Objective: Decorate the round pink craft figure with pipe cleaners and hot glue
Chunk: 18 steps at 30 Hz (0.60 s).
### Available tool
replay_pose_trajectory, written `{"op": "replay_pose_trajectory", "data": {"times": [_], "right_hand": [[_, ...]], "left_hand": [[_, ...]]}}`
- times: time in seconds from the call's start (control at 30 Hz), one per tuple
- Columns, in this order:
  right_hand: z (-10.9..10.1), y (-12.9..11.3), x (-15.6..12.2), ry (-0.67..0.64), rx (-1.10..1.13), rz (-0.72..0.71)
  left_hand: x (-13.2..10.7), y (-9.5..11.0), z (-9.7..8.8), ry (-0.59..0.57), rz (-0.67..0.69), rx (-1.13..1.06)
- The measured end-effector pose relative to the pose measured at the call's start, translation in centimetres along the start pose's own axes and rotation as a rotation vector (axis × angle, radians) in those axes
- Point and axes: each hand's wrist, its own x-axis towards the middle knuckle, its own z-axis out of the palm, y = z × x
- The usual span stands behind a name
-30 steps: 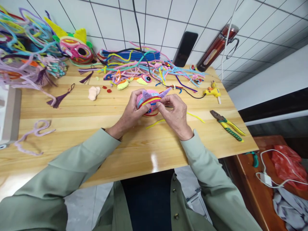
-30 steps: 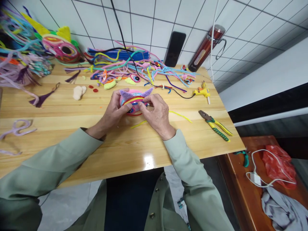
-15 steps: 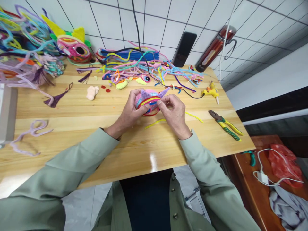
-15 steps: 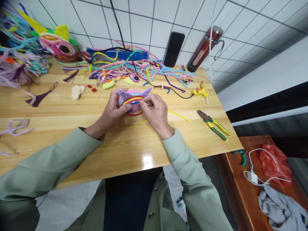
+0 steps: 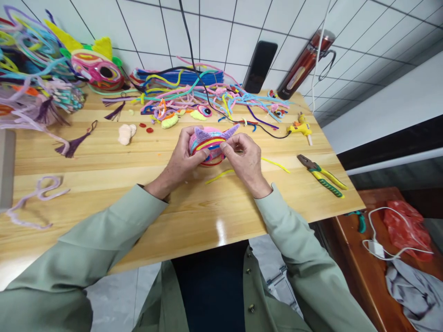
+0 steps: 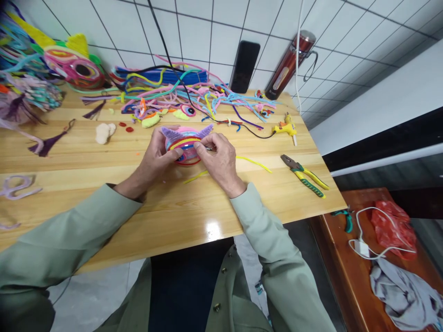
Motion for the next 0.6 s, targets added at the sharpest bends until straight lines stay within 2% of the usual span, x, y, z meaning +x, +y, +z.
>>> {"op": "replay_pose_trajectory", "data": {"times": [0.4,0.6], "right_hand": [[0.2,-0.4,-0.1,-0.004,-0.052,0.049],[0.0,-0.7,-0.1,0.005,-0.033,0.056]], "left_hand": [[-0.4,0.3,0.3,0.009,-0.003,0.064],[-0.8,0.4,1.3,0.115,0.081,0.21]]}}
